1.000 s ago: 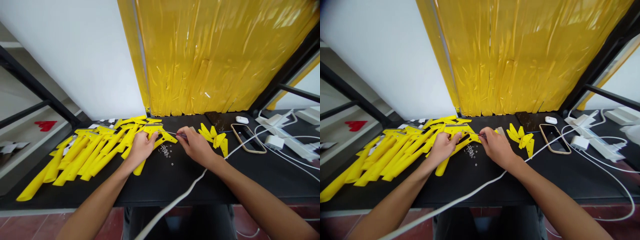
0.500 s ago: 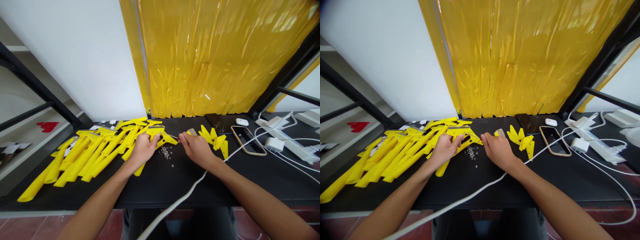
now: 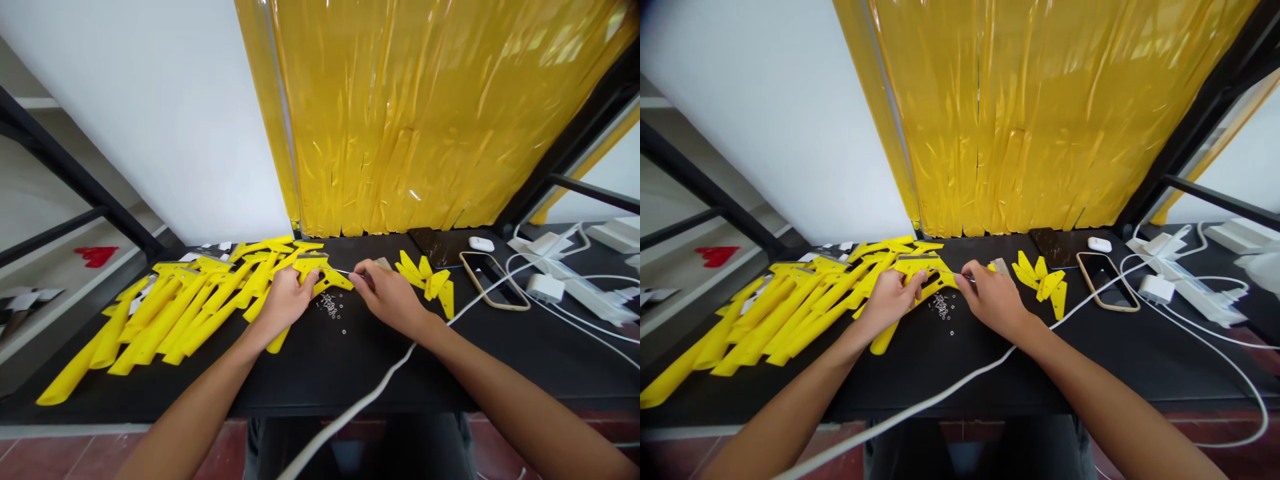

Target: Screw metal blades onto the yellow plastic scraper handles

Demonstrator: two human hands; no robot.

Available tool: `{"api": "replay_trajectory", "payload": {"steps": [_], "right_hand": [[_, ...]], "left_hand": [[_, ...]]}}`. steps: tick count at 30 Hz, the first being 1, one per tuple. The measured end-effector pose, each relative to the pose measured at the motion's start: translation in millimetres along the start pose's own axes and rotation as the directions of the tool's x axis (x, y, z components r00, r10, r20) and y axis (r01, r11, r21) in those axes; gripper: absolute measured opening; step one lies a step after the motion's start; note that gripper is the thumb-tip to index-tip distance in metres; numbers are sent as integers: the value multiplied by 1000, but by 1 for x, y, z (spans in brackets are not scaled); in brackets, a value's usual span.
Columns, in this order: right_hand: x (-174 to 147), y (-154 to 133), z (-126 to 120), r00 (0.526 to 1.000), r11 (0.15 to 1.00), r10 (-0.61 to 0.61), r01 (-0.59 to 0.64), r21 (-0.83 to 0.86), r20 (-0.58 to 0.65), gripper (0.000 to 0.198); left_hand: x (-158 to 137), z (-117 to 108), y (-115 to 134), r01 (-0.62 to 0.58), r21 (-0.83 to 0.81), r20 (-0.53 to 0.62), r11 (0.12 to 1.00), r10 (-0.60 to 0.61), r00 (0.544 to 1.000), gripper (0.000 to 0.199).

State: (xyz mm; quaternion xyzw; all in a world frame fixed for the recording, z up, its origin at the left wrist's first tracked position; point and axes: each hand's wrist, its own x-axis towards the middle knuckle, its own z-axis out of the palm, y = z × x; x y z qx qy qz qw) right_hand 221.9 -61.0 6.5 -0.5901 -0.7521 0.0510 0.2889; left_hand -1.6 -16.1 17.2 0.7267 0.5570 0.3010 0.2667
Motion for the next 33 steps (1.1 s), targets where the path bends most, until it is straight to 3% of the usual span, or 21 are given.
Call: {"api": "replay_trajectory", "payload": {"steps": [4, 8, 14, 19, 26, 33], "right_hand": [[0, -1, 1, 1000, 999, 10, -10, 51, 5, 19], [1, 1, 3, 999, 1000, 3, -2, -31, 40, 32], [1, 3, 3, 1000, 987, 2, -6, 161, 23, 17], [2, 6, 1, 1000, 999, -19, 19, 46, -2, 29], [0, 3, -1, 999, 994, -46, 45, 95, 7, 17], [0, 0, -1, 998, 999, -42, 42, -13, 46, 38]], "left_hand": [[0, 0, 1, 1, 1, -1, 1000, -1, 1000, 52], [0, -1, 4, -2, 13, -31, 1000, 2, 1000, 49], [0, -4, 5, 6, -19, -27, 1000, -7, 1000, 49], [0, -4, 5, 33, -32, -5, 999, -33, 999, 52], [0, -5, 5, 29, -52, 19, 998, -28, 999, 52], [1, 0, 1, -16, 4, -30, 1000, 16, 999, 51]]}}
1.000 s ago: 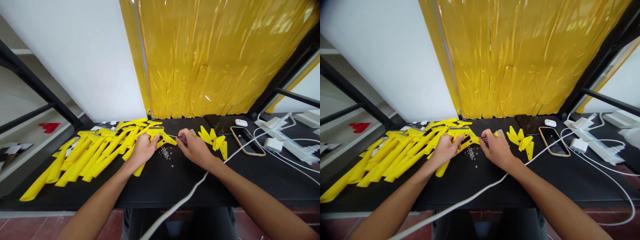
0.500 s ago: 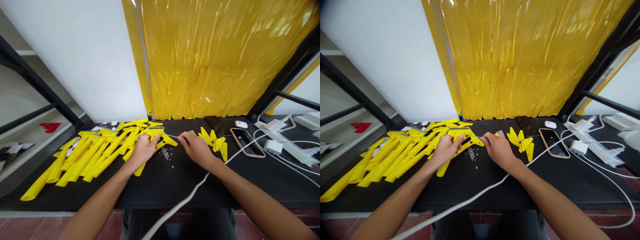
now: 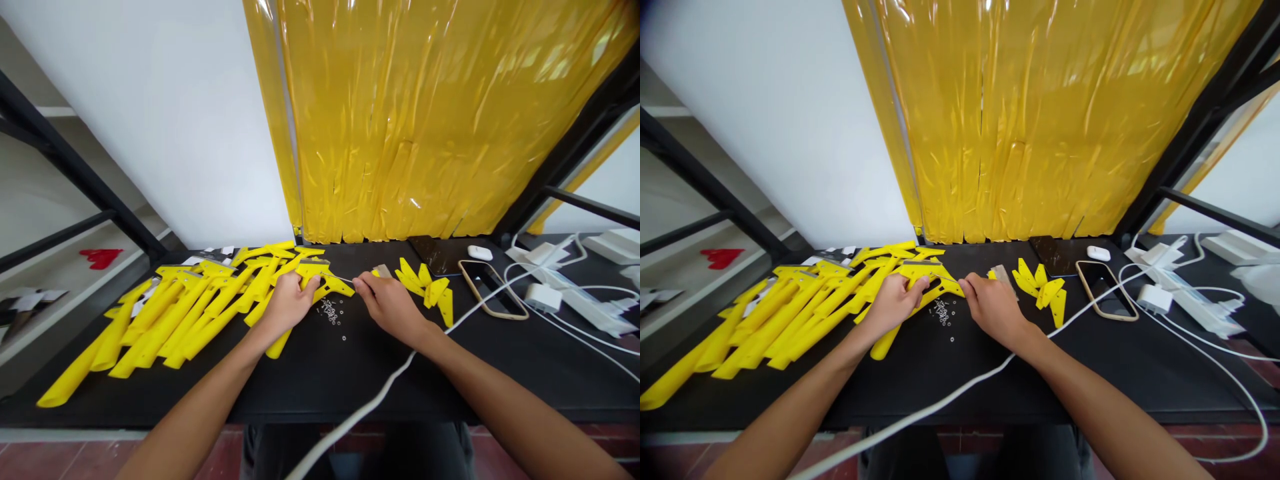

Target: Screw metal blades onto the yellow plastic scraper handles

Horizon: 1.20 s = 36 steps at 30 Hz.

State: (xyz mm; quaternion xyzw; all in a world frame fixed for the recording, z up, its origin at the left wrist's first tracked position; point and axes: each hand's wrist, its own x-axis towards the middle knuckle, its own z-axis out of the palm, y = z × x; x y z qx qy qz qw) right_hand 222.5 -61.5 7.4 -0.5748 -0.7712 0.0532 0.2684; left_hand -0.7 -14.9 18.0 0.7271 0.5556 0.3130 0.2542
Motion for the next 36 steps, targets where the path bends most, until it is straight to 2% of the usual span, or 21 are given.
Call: {"api": "replay_trajectory", "payload": {"steps": [4, 7, 10, 12, 15, 18, 22, 24, 26, 30, 36], "right_hand": [[0, -5, -2, 999, 999, 26, -24, -45, 42, 39], [0, -7, -1, 997, 988, -13, 25, -149, 80, 30], [-1, -7, 2, 992, 978, -38, 61, -198, 119, 34], [-1, -5, 4, 994, 994, -23, 34, -106, 105, 36], [0, -2, 7, 997, 986, 8, -22, 167, 83, 41], [2, 0, 9, 991, 906, 49, -97, 412, 125, 47], [3, -1, 7, 964, 799, 133, -242, 551, 231, 50], [3, -1, 4, 971, 811, 98, -206, 548, 220, 47], [3, 3, -1, 979, 862, 5, -107, 495, 202, 40], [2, 14, -5, 964, 924, -126, 27, 382, 235, 23], [7, 19, 14, 955, 936, -234, 171, 308, 180, 14]], "left_hand": [[1, 3, -3, 8, -29, 38, 1000, -7, 999, 47], [2, 3, -4, 19, -35, 31, 999, -17, 999, 46], [1, 2, -3, 17, -40, 5, 999, -16, 1000, 47], [0, 1, -2, 11, -45, -5, 999, -12, 1000, 48], [-2, 1, 0, -4, -55, -2, 998, 4, 1000, 48], [-2, 1, 0, -25, -69, -7, 997, 24, 1000, 47], [-1, -1, 2, -24, -45, -9, 999, 23, 1000, 49], [0, -4, 3, -10, -48, 1, 999, 10, 1000, 49], [2, -6, 4, -8, -89, 3, 996, 8, 1000, 44], [8, -9, -1, 28, -187, -33, 982, -35, 999, 31], [17, -6, -14, 60, -332, -42, 941, -78, 996, 27]]}}
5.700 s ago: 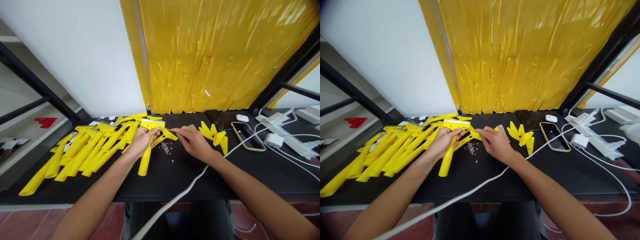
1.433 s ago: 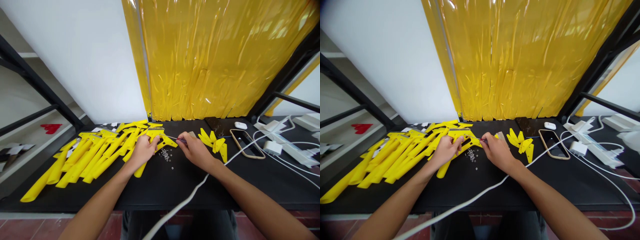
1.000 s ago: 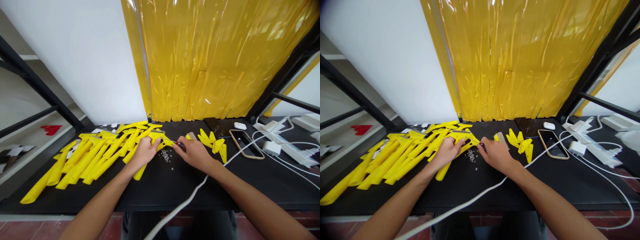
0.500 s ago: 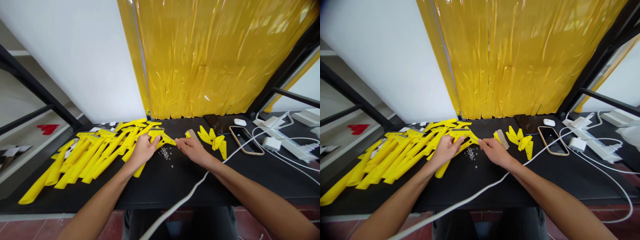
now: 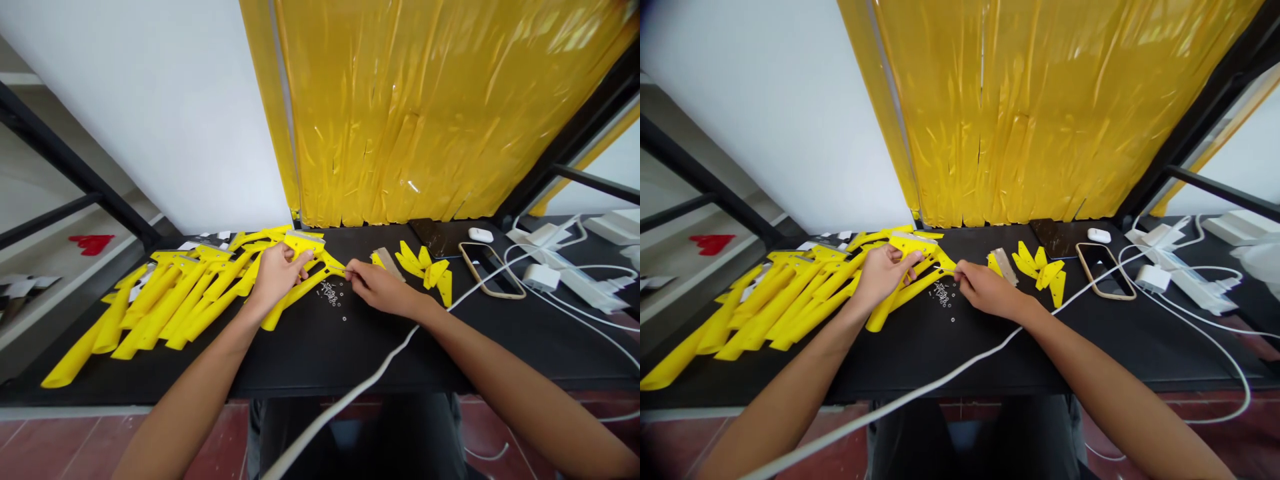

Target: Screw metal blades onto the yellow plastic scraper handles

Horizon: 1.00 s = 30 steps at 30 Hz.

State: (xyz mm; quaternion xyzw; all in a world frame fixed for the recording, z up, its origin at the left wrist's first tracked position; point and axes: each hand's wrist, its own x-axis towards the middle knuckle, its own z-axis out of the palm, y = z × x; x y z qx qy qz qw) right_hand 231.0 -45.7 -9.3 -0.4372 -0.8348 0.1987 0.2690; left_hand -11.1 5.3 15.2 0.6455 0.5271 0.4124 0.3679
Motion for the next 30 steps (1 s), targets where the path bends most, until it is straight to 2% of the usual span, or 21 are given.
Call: {"api": "replay_trajectory", "payload": {"steps": [5, 9, 14, 19, 22, 25, 28, 30], "right_hand": [[15, 10, 21, 996, 992, -78, 81, -96, 32, 21], [20, 13, 30, 999, 986, -36, 41, -164, 35, 20], [18, 9, 33, 1000, 983, -6, 6, -184, 0, 15], [14, 7, 24, 998, 989, -61, 59, -136, -7, 10], [10, 4, 13, 989, 994, -111, 109, -23, -97, 9], [7, -2, 3, 972, 992, -98, 112, 56, -216, 11], [4, -9, -1, 954, 989, -69, 105, 109, -290, 15], [4, -13, 0, 944, 978, -96, 148, 145, -315, 18]], "left_hand": [[1, 1, 1, 35, -61, 49, 998, -32, 998, 27], [1, 1, 3, 78, -103, 90, 992, -69, 994, 26], [0, 3, 3, 115, -155, 181, 981, -86, 980, 18], [-1, 3, 6, 163, -186, 236, 969, -117, 965, 14], [-2, 2, 8, 189, -215, 279, 958, -126, 952, 13], [-4, 3, 11, 192, -201, 355, 961, -111, 928, 13], [-11, 7, 14, 133, -162, 452, 978, -46, 891, 16], [-17, 10, 16, 74, -143, 518, 987, 11, 855, 20]]}}
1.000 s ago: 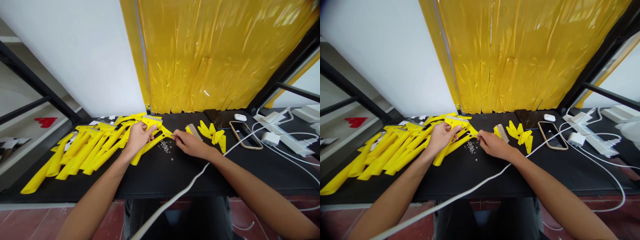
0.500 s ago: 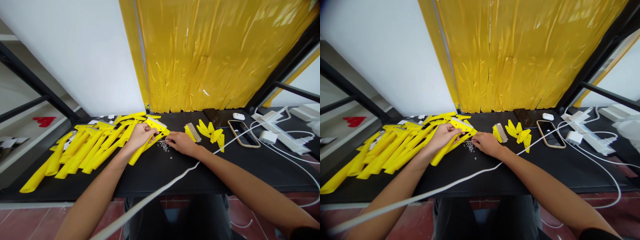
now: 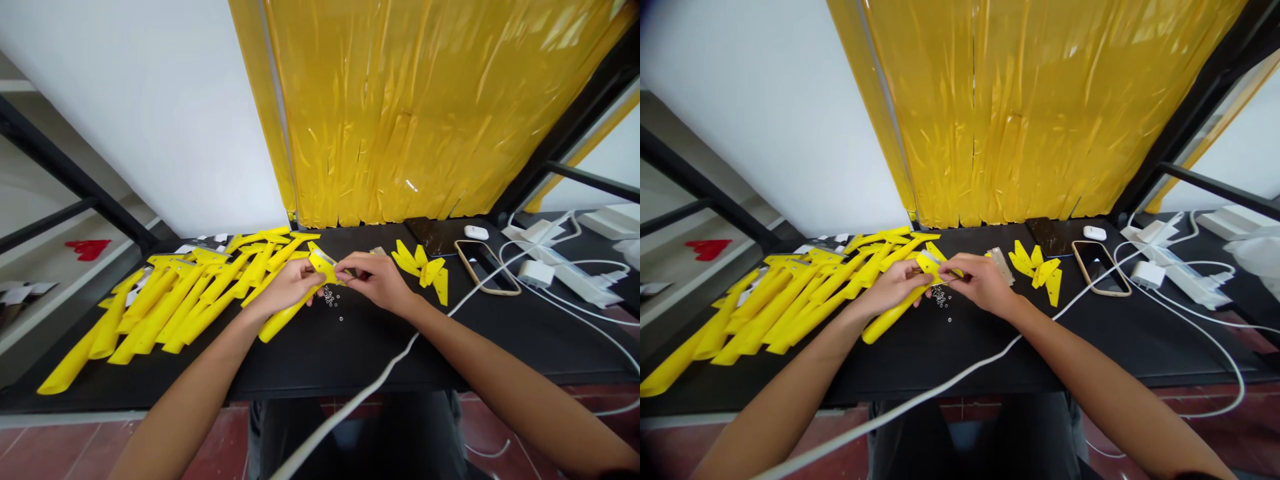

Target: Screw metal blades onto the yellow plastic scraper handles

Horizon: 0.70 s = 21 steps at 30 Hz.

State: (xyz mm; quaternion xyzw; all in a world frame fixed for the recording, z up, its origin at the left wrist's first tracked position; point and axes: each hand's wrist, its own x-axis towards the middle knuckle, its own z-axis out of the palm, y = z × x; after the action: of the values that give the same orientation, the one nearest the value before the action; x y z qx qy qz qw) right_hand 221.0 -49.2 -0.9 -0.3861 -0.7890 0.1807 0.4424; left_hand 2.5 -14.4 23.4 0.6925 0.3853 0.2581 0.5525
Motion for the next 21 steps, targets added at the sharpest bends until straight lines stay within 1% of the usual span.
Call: {"api": "replay_trajectory", "payload": {"steps": [2, 4, 8, 11, 14, 16, 17, 18, 20, 21], "right_hand": [[0, -2, 3, 998, 997, -59, 59, 43, -13, 19], [0, -1, 5, 996, 995, -91, 92, 49, -25, 20], [-1, 0, 7, 997, 999, -50, 50, 4, -56, 21], [-1, -2, 8, 997, 1000, -24, 25, 4, -73, 18], [-1, -3, 11, 990, 997, 73, -72, 10, -121, 15], [0, -1, 13, 976, 982, 180, -172, 77, -123, 27], [1, 0, 13, 967, 966, 235, -222, 131, -100, 34], [1, 2, 14, 958, 947, 280, -264, 185, -63, 38], [3, 5, 13, 941, 900, 337, -327, 288, 14, 35], [4, 6, 12, 934, 877, 356, -348, 331, 40, 35]], "left_hand": [[-4, 5, 1, -38, 49, 62, 998, 35, 997, 22], [-6, 8, 1, -68, 98, 79, 993, 60, 995, 23], [-7, 8, -3, -99, 171, 62, 980, 89, 994, 23], [-7, 7, -6, -106, 217, 55, 971, 96, 994, 24], [-8, 7, -6, -118, 278, 39, 953, 111, 993, 24], [-9, 7, -5, -126, 332, 34, 935, 122, 992, 26], [-9, 7, -4, -128, 356, 40, 926, 122, 992, 27], [-9, 6, -2, -130, 376, 53, 918, 119, 992, 29], [-10, 6, 0, -139, 401, 70, 905, 122, 990, 29], [-10, 7, 1, -147, 418, 51, 896, 138, 989, 27]]}}
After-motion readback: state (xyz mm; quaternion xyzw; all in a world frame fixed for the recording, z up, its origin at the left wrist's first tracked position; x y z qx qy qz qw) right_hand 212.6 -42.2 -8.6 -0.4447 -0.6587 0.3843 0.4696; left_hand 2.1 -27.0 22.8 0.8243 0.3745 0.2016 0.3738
